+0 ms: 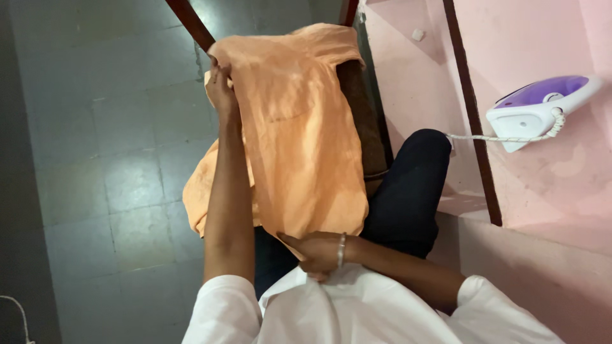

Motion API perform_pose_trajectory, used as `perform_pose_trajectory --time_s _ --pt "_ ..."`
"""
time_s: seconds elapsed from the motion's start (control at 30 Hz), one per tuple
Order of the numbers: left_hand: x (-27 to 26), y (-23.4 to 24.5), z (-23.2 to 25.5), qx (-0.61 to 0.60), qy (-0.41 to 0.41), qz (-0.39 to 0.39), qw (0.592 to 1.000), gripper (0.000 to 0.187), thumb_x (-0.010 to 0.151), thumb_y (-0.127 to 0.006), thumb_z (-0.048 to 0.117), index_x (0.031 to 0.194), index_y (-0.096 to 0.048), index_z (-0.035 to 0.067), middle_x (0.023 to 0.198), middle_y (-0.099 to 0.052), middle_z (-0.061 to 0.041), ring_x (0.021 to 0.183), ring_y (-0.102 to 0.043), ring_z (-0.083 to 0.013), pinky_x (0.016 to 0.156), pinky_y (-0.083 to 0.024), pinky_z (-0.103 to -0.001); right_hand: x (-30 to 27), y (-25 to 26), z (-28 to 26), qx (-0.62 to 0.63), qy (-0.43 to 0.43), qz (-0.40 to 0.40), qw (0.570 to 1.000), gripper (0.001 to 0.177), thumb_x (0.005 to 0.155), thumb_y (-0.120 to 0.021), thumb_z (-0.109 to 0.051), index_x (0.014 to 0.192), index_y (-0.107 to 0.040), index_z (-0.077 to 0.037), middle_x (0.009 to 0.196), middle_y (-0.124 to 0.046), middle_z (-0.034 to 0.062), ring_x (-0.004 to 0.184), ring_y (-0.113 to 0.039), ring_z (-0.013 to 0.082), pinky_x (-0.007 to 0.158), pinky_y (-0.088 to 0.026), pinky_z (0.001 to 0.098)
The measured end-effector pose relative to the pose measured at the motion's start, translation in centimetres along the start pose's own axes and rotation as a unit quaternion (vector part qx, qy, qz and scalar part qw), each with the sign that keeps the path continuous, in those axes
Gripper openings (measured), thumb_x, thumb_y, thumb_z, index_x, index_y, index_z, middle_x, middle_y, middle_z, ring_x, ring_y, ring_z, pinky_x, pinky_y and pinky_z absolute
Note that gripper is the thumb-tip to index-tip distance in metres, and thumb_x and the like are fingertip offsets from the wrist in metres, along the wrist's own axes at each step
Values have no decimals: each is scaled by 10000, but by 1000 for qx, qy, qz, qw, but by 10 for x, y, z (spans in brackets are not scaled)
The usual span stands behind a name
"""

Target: The person irons a peach-colored shirt laid on a chair using a purple and white iron. They smooth the fabric with one hand while moving the iron with the other, then flip the shirt to iron the other side.

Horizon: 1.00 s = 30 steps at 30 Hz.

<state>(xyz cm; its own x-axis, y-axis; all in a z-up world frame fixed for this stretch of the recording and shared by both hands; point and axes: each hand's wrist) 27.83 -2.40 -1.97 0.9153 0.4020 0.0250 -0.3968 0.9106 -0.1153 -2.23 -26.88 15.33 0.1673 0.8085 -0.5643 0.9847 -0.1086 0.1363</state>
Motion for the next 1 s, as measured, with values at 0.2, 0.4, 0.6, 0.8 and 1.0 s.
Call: perform_pose_trajectory --time_s 0.2,0.4,0.6,0.8,1.0 --pt "-1 82 -57 426 -53 30 903 222 916 -619 156 901 -752 -21 1036 -723 -250 1009 -656 -415 951 -489 -459 51 -19 24 72 -46 49 995 858 924 -649 -424 1520 -197 -5 849 -709 180 709 -715 318 638 -581 432" --pt "-4 117 -69 444 26 77 892 320 948 -656 302 969 -682 -16 977 -725 -236 930 -688 -406 853 -522 -475 60 4 136 -49 0 365 930 432 973 -701 -445 1192 -653 -76 948 -726 120 894 -699 277 816 -538 429" --pt "-78 70 -50 504 90 -62 857 671 795 -794 576 1116 -570 31 1054 -714 -216 941 -686 -414 789 -532 -499 32 52 246 -185 -292 570 746 920 675 -854 -453 1384 -487 5 1145 -707 277 1009 -682 465 812 -560 523" --pt "-124 58 -25 550 88 -51 829 416 1067 -536 425 1282 -456 78 985 -718 -270 920 -668 -499 780 -503 -590 18 66 221 -94 -467 233 848 636 755 -915 -304 1289 -686 -44 1279 -685 197 1175 -687 353 943 -584 445" --pt "-172 69 18 503 156 -85 846 666 1015 -561 503 1530 -354 134 926 -719 -243 924 -686 -447 824 -502 -548 11 78 211 -30 -426 305 851 637 707 -935 -251 1248 -671 -42 1236 -699 213 1144 -686 356 936 -577 434"
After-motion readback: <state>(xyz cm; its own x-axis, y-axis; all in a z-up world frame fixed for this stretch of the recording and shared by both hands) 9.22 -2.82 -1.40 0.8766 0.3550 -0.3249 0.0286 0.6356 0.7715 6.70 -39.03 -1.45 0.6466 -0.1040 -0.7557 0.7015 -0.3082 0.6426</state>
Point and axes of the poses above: each hand's wrist, its own x-axis towards the middle knuckle, its own y-axis out of the back of the hand, z = x × y
